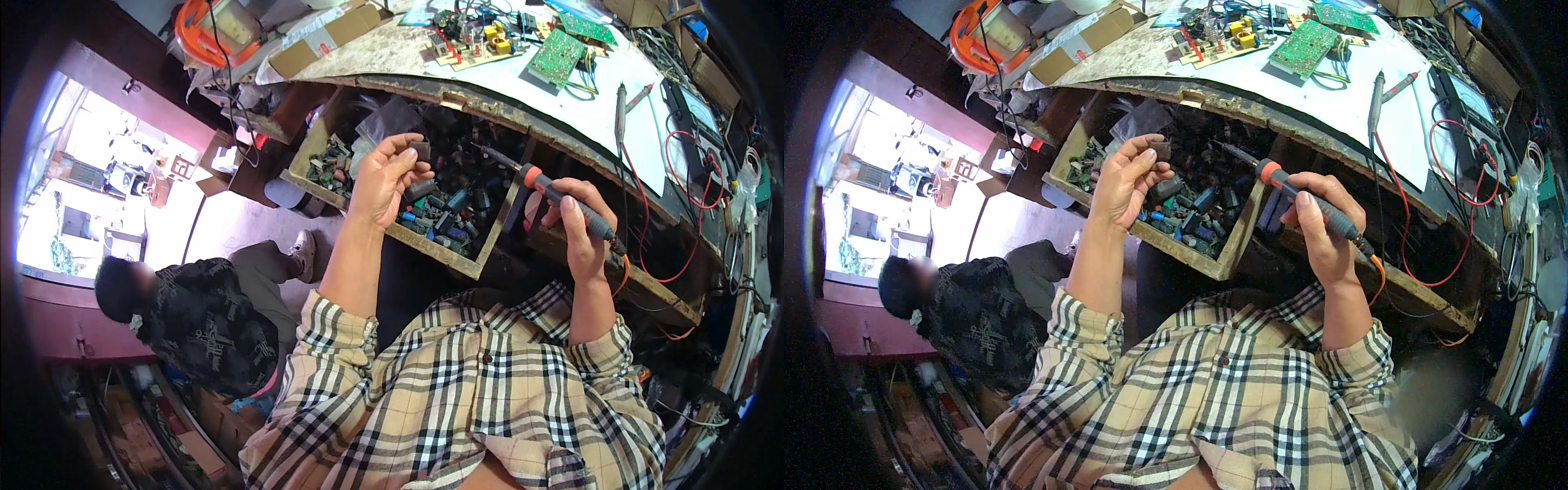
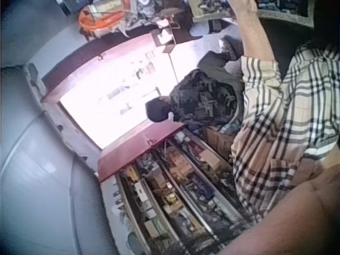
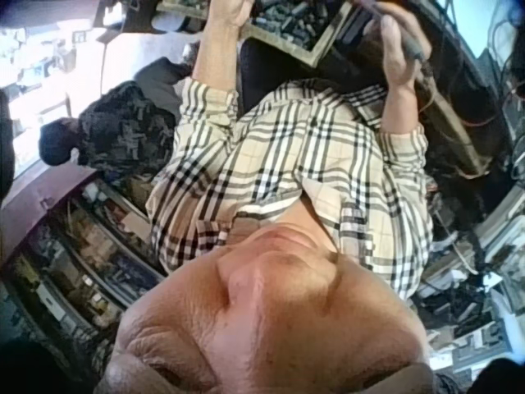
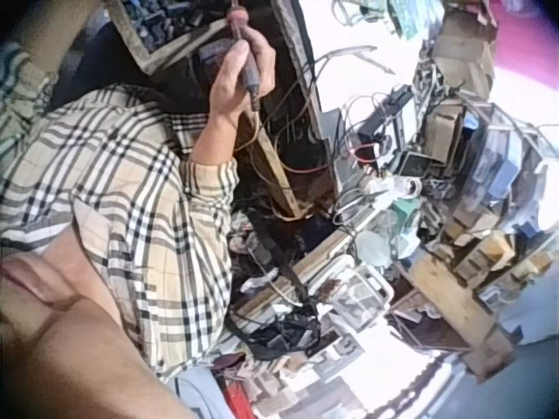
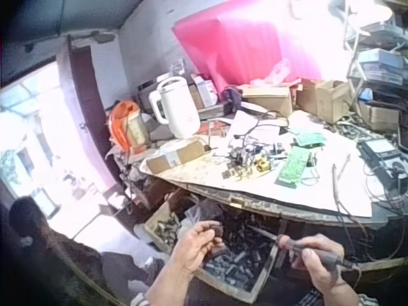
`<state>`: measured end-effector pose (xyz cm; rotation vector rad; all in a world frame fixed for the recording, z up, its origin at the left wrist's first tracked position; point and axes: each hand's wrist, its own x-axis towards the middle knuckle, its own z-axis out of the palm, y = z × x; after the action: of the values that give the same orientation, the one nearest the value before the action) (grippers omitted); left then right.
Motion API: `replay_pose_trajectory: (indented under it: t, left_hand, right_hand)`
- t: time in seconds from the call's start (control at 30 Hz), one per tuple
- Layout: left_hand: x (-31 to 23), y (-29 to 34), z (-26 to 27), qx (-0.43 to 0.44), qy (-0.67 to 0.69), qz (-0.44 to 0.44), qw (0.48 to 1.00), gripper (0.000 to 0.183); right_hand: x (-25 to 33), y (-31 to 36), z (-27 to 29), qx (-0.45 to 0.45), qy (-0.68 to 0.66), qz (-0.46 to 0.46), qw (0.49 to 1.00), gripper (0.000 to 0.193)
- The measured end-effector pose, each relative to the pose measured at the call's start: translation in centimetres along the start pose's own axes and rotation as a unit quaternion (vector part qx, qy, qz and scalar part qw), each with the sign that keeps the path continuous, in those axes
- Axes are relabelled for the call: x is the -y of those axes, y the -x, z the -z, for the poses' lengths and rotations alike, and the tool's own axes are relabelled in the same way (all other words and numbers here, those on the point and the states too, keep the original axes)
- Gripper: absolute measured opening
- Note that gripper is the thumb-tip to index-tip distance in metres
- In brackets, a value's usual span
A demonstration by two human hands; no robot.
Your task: The person uses a soldering iron to apply heat to small electronic components picked from a drawer. They repeatedly pick up different components, apply the soldering iron, and return them to the drawer. The workspace is cluttered with circuit boards and tools.
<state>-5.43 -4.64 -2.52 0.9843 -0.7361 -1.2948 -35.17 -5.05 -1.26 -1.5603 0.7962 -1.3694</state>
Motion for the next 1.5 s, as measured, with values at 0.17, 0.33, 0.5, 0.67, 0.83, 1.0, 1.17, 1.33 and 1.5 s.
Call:
replay_pose_trajectory:
  t: [0.17,0.33,0.5,0.67,0.83,1.0,1.17,1.33,1.5]
  left_hand:
    - [1.1,0.7,0.0,-0.020,-0.044,-0.039,0.998,0.025]
    - [2.0,1.1,-0.6,-0.063,-0.118,-0.084,0.987,0.023]
    - [2.4,1.2,-1.1,-0.091,-0.160,-0.100,0.978,0.024]
    - [2.0,1.8,-1.8,-0.103,-0.223,-0.116,0.962,0.023]
    - [2.2,1.9,-1.8,-0.084,-0.225,-0.135,0.961,0.022]
    - [2.1,1.9,-1.9,-0.084,-0.229,-0.120,0.962,0.021]
    - [2.2,2.0,-1.7,-0.076,-0.224,-0.132,0.963,0.021]
    - [2.1,2.2,-1.8,-0.084,-0.223,-0.130,0.963,0.020]
    - [1.9,2.3,-1.9,-0.099,-0.239,-0.126,0.958,0.020]
  right_hand:
    - [0.6,-0.1,-0.7,0.019,-0.057,-0.016,0.998,0.022]
    - [-0.6,-0.2,-1.0,0.056,-0.059,0.010,0.997,0.023]
    - [-0.4,-0.2,-0.8,0.090,-0.003,0.048,0.995,0.023]
    - [0.1,-0.3,-1.1,0.096,0.022,0.062,0.993,0.023]
    - [-0.1,-0.3,-1.0,0.103,0.030,0.070,0.992,0.024]
    - [-0.1,-0.3,-0.7,0.128,0.055,0.069,0.988,0.023]
    - [0.0,-0.2,-1.0,0.110,0.037,0.055,0.992,0.023]
    - [0.0,-0.2,-1.1,0.104,0.039,0.053,0.992,0.024]
    - [0.1,-0.2,-1.1,0.102,0.040,0.046,0.993,0.023]
